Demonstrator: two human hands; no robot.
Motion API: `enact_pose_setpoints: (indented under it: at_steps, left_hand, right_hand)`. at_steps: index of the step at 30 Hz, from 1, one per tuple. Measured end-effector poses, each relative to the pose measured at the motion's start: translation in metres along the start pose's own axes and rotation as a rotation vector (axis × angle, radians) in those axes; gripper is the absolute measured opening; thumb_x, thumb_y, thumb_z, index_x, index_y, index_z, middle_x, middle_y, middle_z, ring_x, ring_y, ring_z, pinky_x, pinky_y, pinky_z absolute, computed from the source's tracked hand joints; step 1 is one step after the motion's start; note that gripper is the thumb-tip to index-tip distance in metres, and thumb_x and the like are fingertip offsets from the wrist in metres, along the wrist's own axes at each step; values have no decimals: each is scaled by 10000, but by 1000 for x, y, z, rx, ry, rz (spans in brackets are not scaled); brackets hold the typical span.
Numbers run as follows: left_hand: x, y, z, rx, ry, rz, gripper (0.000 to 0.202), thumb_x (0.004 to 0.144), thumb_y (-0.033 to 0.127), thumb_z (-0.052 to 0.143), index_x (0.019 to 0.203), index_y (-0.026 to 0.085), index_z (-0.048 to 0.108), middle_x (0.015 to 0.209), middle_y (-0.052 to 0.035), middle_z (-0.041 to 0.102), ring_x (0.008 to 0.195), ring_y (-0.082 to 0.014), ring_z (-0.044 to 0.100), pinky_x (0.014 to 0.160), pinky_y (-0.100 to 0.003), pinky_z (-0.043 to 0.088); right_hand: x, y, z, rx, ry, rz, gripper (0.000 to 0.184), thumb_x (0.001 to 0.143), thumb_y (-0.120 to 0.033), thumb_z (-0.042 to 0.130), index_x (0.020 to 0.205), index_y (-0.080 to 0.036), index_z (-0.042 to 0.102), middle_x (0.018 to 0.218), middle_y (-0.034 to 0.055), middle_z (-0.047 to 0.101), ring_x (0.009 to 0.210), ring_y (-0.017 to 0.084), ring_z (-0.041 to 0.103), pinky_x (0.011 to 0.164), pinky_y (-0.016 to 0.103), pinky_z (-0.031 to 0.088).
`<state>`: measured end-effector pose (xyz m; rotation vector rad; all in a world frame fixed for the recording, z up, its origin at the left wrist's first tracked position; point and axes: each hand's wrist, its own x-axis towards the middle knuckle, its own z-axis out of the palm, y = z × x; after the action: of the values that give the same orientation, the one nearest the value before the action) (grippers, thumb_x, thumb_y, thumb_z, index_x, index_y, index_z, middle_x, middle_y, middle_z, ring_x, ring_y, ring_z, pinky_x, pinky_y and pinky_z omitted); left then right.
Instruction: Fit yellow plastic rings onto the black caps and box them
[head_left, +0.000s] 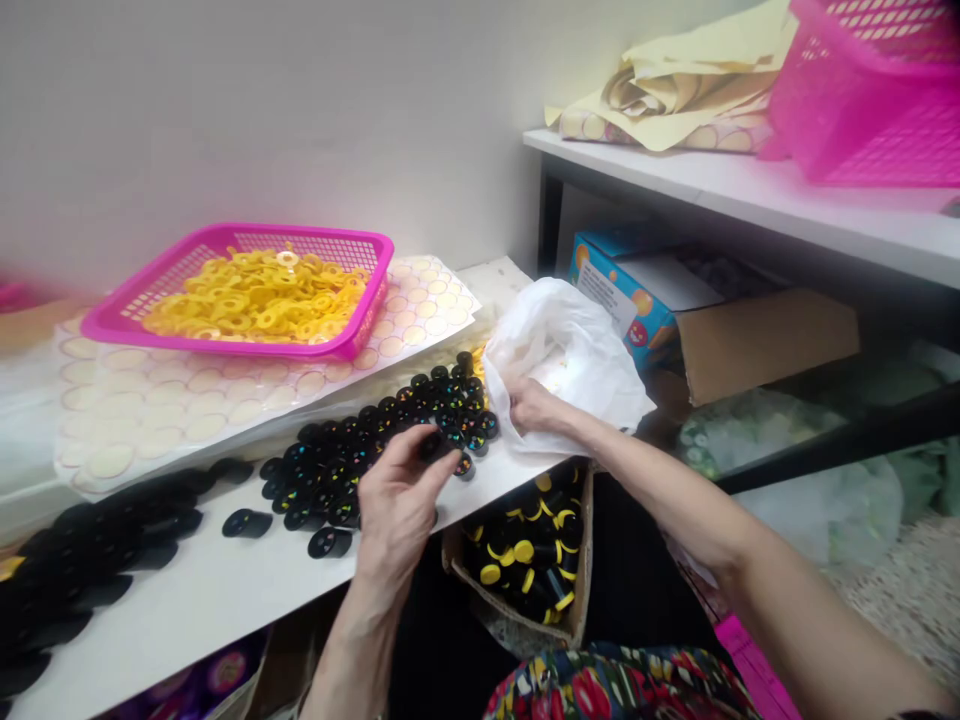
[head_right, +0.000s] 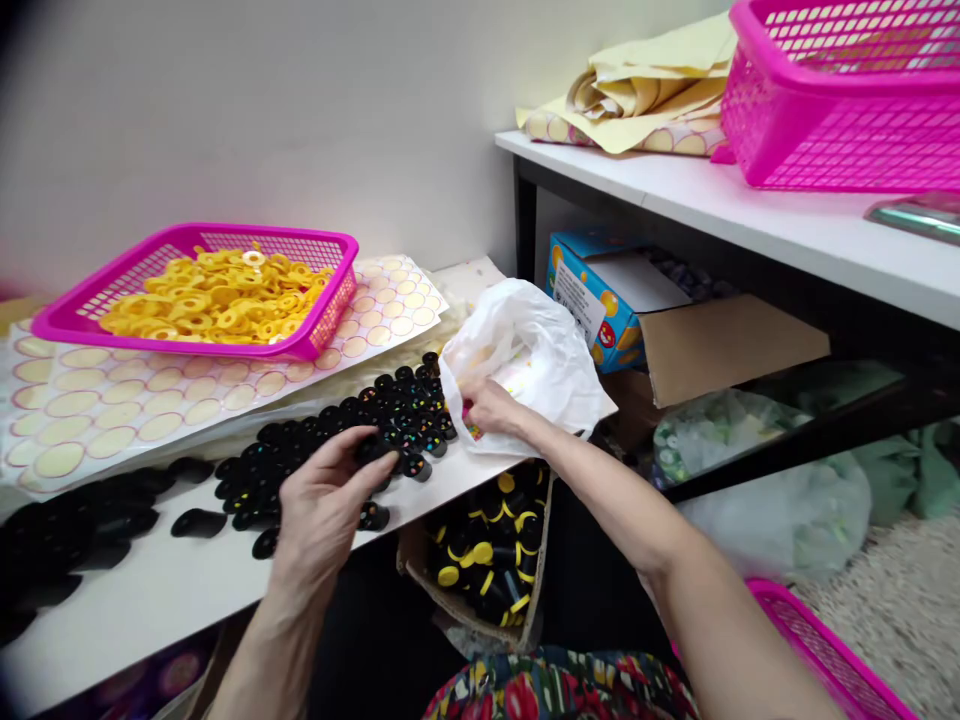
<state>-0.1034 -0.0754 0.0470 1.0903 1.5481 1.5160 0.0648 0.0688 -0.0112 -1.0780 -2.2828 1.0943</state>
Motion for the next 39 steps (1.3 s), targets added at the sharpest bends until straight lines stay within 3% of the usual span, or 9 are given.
enact_pose_setpoints:
  at_steps: [5, 8, 11, 14, 17, 22, 25, 35, 39]
  left_hand:
    - [-1, -3, 41, -115, -204, -79, 447, 564, 237, 768, 986, 170, 636, 909, -34, 656, 712, -126, 597, 667, -242, 502]
    - [8, -18, 62, -111, -254, -87, 459, 551, 210, 763, 987, 163, 628, 907, -35, 657, 728, -132, 594, 686, -248, 492]
    - [19, -37, 75, 35, -244, -36, 387, 564, 207, 739, 936, 163, 641, 841, -22, 652, 729, -137, 580, 693, -252, 471]
    - [26, -49, 82, 196, -234, 47, 349, 582, 211, 713, 923, 176, 652, 817, -7, 644, 726, -138, 565, 683, -248, 445]
    - [28, -50, 87, 302, -243, 116, 305, 604, 201, 675, 908, 184, 655, 795, 9, 634, 703, -129, 546, 663, -237, 420]
    - [30, -43, 94, 376, -282, 170, 227, 617, 178, 639, 843, 189, 658, 729, 22, 606, 675, -123, 526, 646, -234, 399]
    - [32, -43, 97, 394, -274, 175, 222, 606, 162, 631, 824, 189, 661, 705, 25, 599, 659, -122, 521, 638, -237, 393]
    - [31, -49, 98, 361, -271, 124, 250, 596, 176, 640, 844, 186, 670, 746, 16, 635, 673, -132, 541, 643, -239, 408]
    - [32, -55, 96, 292, -277, 85, 273, 585, 177, 657, 857, 185, 669, 727, 22, 623, 649, -122, 537, 618, -228, 406]
  right_hand:
    - [-17, 15, -8, 552, 195, 57, 185, 550, -235, 679, 695, -125, 648, 630, -19, 590, 585, 104, 515, 558, 219, 402]
    - [-30, 9, -19, 653, 224, 52, 222, 505, -215, 714, 703, -133, 653, 675, -12, 612, 613, 104, 522, 600, 234, 415]
    - [-41, 0, -31, 647, 249, 27, 210, 525, -198, 715, 715, -141, 649, 702, -7, 613, 643, 111, 529, 634, 247, 422]
    - [-48, -7, -41, 534, 220, -55, 162, 586, -187, 690, 736, -145, 642, 718, -6, 588, 661, 112, 517, 637, 244, 410]
    - [-51, -14, -48, 196, 168, -197, 33, 693, -164, 613, 714, -147, 631, 709, -4, 547, 677, 108, 492, 646, 235, 375]
    - [-55, -32, -50, -514, 148, -266, 175, 800, -120, 466, 758, -165, 630, 742, 23, 496, 668, 123, 419, 577, 238, 280]
    - [-56, -38, -47, -739, 144, -291, 197, 789, -100, 453, 833, -168, 633, 751, 38, 493, 659, 139, 388, 557, 255, 238]
    - [-57, -24, -40, -683, 221, -325, 230, 782, -67, 420, 779, -171, 624, 759, 34, 484, 685, 136, 404, 581, 250, 267]
    - [-55, -22, -37, -448, 243, -294, 193, 792, -111, 457, 762, -176, 636, 752, 17, 484, 682, 120, 433, 604, 239, 314]
